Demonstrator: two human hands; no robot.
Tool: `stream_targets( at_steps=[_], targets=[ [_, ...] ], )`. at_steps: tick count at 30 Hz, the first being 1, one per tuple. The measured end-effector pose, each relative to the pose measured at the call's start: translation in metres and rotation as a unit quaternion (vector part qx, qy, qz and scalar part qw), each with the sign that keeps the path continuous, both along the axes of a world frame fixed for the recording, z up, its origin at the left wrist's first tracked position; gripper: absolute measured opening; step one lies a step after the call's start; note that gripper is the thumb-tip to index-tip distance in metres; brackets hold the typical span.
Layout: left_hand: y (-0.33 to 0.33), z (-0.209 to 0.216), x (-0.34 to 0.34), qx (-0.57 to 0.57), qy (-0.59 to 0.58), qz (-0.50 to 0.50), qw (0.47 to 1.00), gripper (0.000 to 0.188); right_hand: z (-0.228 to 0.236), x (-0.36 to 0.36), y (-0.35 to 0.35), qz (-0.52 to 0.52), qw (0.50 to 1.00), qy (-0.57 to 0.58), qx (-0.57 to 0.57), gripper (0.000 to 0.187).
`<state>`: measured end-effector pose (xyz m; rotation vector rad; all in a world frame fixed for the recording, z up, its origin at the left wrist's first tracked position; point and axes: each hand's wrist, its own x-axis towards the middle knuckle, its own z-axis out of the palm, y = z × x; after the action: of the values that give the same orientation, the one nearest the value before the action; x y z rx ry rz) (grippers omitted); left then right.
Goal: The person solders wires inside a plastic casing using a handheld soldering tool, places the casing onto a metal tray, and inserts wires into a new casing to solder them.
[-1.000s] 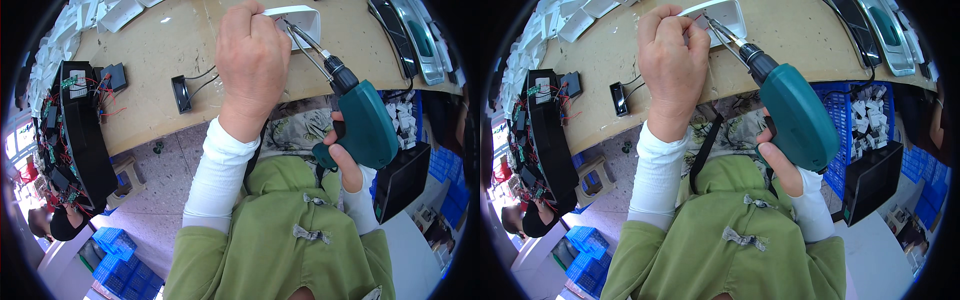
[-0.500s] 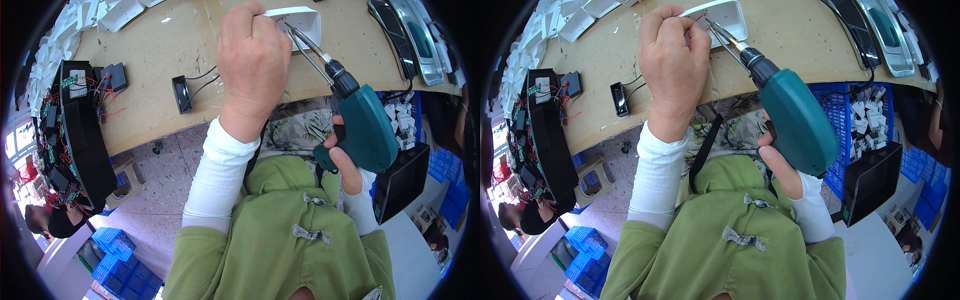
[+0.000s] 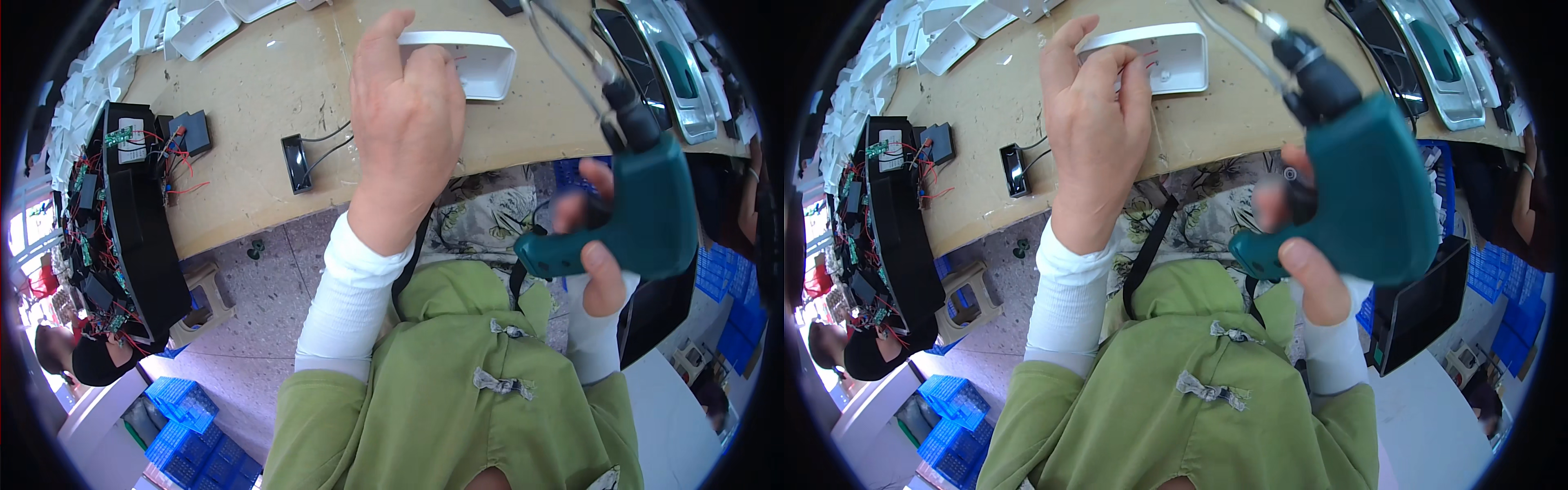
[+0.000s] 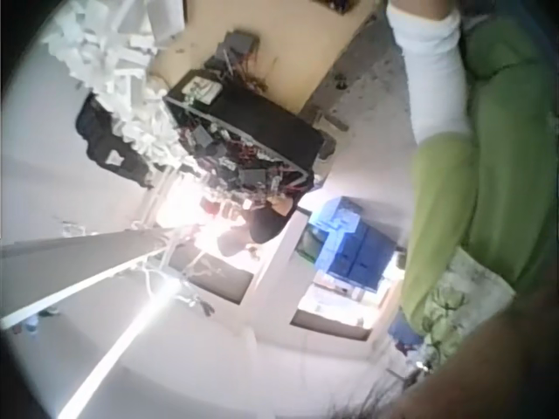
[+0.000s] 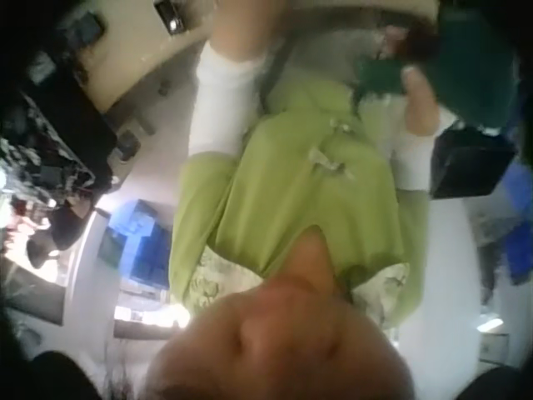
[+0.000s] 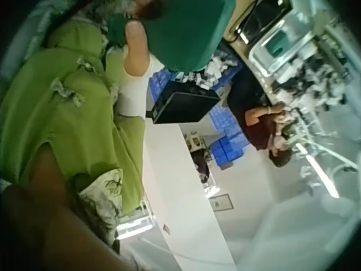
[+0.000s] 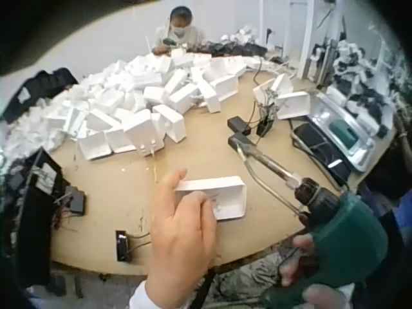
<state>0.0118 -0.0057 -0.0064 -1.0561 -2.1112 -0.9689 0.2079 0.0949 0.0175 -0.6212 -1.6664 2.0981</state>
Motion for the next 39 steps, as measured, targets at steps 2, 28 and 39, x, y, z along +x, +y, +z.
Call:
stream_targets(
  at_steps=[2, 28, 39],
  targets=[
    [-0.008, -0.001, 0.001, 0.018, -0.055, -0.018, 0.998, 0.009, 0.013, -0.026, 0.001, -0.016, 0.999, 0.044, -0.017, 0.069],
    [-0.002, 0.017, -0.024, -0.056, -0.004, -0.096, 0.994, 0.009, -0.016, -0.066, -0.024, -0.01, 0.964, 0.146, -0.223, 0.071],
    [0.007, 0.027, -0.006, -0.073, 0.075, -0.205, 0.973, 0.023, 0.025, -0.072, 0.025, 0.12, 0.918, 0.279, -0.255, 0.069]
  ],
)
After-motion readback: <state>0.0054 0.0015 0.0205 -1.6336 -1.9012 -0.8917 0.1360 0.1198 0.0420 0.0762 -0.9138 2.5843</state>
